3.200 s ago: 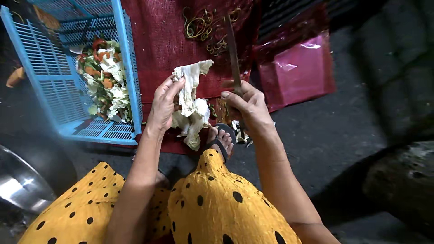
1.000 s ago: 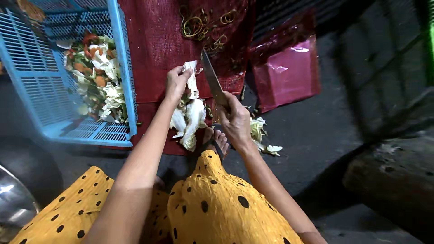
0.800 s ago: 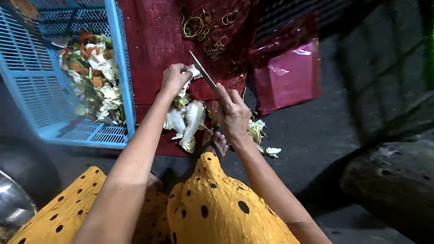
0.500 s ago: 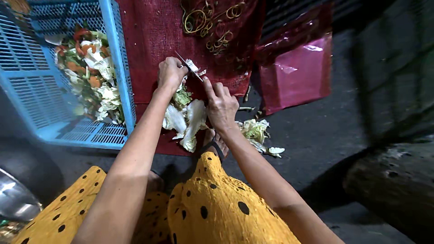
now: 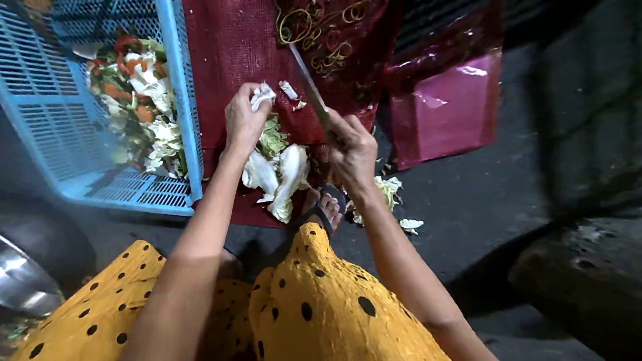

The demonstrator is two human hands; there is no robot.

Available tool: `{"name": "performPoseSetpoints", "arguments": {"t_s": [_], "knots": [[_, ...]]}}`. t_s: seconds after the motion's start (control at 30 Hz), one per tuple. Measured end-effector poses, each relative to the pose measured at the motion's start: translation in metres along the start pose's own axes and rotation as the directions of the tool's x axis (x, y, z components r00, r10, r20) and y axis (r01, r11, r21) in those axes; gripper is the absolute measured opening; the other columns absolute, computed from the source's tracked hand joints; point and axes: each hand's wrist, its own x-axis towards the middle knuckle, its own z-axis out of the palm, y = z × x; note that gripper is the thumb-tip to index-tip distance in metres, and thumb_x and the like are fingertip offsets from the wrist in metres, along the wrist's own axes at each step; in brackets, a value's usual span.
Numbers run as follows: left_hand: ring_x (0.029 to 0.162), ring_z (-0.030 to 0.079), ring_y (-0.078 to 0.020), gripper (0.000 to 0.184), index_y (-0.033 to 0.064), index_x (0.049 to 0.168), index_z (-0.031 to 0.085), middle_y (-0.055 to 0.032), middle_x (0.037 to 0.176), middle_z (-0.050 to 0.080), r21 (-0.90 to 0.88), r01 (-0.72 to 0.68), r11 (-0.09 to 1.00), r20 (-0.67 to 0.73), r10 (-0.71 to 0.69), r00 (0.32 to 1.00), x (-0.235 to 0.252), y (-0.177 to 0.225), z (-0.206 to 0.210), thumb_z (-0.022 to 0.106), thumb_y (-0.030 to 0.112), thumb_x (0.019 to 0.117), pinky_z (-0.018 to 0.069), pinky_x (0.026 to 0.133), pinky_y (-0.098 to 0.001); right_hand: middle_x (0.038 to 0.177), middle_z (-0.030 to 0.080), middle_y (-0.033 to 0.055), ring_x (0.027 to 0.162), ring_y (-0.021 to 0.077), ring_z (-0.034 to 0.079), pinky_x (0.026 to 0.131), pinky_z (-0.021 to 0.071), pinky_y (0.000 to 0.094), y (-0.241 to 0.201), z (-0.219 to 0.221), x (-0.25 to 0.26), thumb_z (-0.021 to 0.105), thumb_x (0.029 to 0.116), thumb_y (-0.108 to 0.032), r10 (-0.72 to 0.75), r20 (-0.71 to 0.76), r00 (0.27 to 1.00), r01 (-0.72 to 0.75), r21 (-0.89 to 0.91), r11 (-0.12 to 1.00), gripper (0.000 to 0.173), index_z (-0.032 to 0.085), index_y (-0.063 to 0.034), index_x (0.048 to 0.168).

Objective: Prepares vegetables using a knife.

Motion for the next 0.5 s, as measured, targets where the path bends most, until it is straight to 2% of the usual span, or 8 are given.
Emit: {"name": "performPoseSetpoints", "arguments": {"t_s": [0.07, 0.17, 0.27, 0.33, 0.37, 0.43, 0.47, 0.5], "knots": [[0.120, 0.064, -0.0311, 0.032, 0.0018, 0.132, 0.063, -0.0197, 0.127, 0.066, 0.138, -0.113, 0.984, -0.025, 0.118, 0.993, 0.013, 0.008, 0.005, 0.056, 0.011, 0.1017, 0.0491, 0.104, -0.0476, 0.112, 0.066, 0.0201, 0.086, 0.0334, 0.067, 0.069, 0.0543, 0.0524, 0.008, -0.016, -0.013, 0.058, 0.1021, -0.010, 0.043, -0.045, 0.998, -0.040, 0.050, 0.998, 0.043, 0.059, -0.0138, 0.145], [0.118, 0.064, -0.0376, 0.034, 0.0040, 0.134, 0.063, -0.0221, 0.129, 0.063, 0.376, -0.219, 0.900, -0.003, 0.238, 0.971, 0.028, 0.019, 0.027, 0.052, 0.003, 0.1012, 0.0533, 0.098, -0.0501, 0.113, 0.065, 0.0196, 0.088, 0.0284, 0.066, 0.073, 0.0558, 0.0444, 0.015, -0.034, -0.019, 0.060, 0.1012, -0.010, 0.071, -0.102, 0.992, -0.065, 0.064, 0.996, 0.044, 0.058, -0.0101, 0.145], [0.117, 0.063, -0.0444, 0.033, 0.0005, 0.129, 0.065, -0.0284, 0.129, 0.061, 0.417, -0.328, 0.847, 0.145, 0.295, 0.945, -0.001, 0.029, 0.063, 0.057, 0.001, 0.0974, 0.0540, 0.096, -0.0535, 0.112, 0.064, 0.0185, 0.090, 0.0248, 0.066, 0.077, 0.0557, 0.0396, 0.020, -0.054, -0.018, 0.061, 0.1009, -0.012, 0.106, -0.155, 0.982, -0.089, 0.113, 0.990, 0.045, 0.058, -0.0094, 0.145], [0.109, 0.065, -0.0429, 0.026, 0.0002, 0.118, 0.070, -0.0273, 0.118, 0.064, 0.288, -0.446, 0.847, 0.385, 0.324, 0.864, -0.055, 0.036, 0.094, 0.065, 0.000, 0.0916, 0.0558, 0.093, -0.0537, 0.115, 0.065, 0.0180, 0.095, 0.0220, 0.066, 0.082, 0.0565, 0.0366, 0.023, -0.063, -0.018, 0.062, 0.1006, -0.014, 0.119, -0.196, 0.973, -0.091, 0.145, 0.985, 0.045, 0.058, -0.0086, 0.145], [0.105, 0.066, -0.0393, 0.022, 0.0017, 0.113, 0.071, -0.0232, 0.111, 0.066, 0.176, -0.462, 0.869, 0.550, 0.302, 0.779, -0.082, 0.042, 0.103, 0.068, 0.002, 0.0905, 0.0565, 0.090, -0.0542, 0.116, 0.066, 0.0170, 0.097, 0.0200, 0.066, 0.084, 0.0562, 0.0344, 0.025, -0.068, -0.017, 0.062, 0.1007, -0.015, 0.121, -0.217, 0.969, -0.088, 0.156, 0.984, 0.045, 0.058, -0.0082, 0.145], [0.108, 0.068, -0.0315, 0.025, 0.0035, 0.121, 0.071, -0.0172, 0.112, 0.072, -0.062, -0.337, 0.939, 0.802, 0.248, 0.543, -0.112, 0.053, 0.107, 0.060, 0.011, 0.1004, 0.0530, 0.095, -0.0525, 0.118, 0.066, 0.0160, 0.099, 0.0164, 0.066, 0.086, 0.0553, 0.0301, 0.026, -0.076, -0.016, 0.063, 0.1013, -0.016, 0.118, -0.247, 0.962, -0.077, 0.167, 0.983, 0.044, 0.058, -0.0064, 0.144], [0.102, 0.070, -0.0269, 0.027, 0.0025, 0.123, 0.071, -0.0158, 0.109, 0.073, -0.160, -0.252, 0.954, 0.823, 0.270, 0.499, -0.116, 0.053, 0.104, 0.057, 0.013, 0.1024, 0.0544, 0.093, -0.0482, 0.117, 0.066, 0.0159, 0.097, 0.0152, 0.066, 0.085, 0.0552, 0.0284, 0.026, -0.079, -0.018, 0.063, 0.1013, -0.016, 0.112, -0.251, 0.962, -0.071, 0.165, 0.984, 0.044, 0.058, -0.0056, 0.144], [0.088, 0.069, -0.0221, 0.026, -0.0003, 0.121, 0.070, -0.0154, 0.100, 0.073, -0.248, -0.172, 0.953, 0.788, 0.302, 0.536, -0.115, 0.050, 0.097, 0.056, 0.011, 0.1025, 0.0562, 0.083, -0.0418, 0.116, 0.065, 0.0162, 0.095, 0.0154, 0.066, 0.083, 0.0554, 0.0279, 0.025, -0.081, -0.019, 0.062, 0.1014, -0.015, 0.098, -0.250, 0.963, -0.061, 0.150, 0.987, 0.044, 0.058, -0.0054, 0.144]]}}
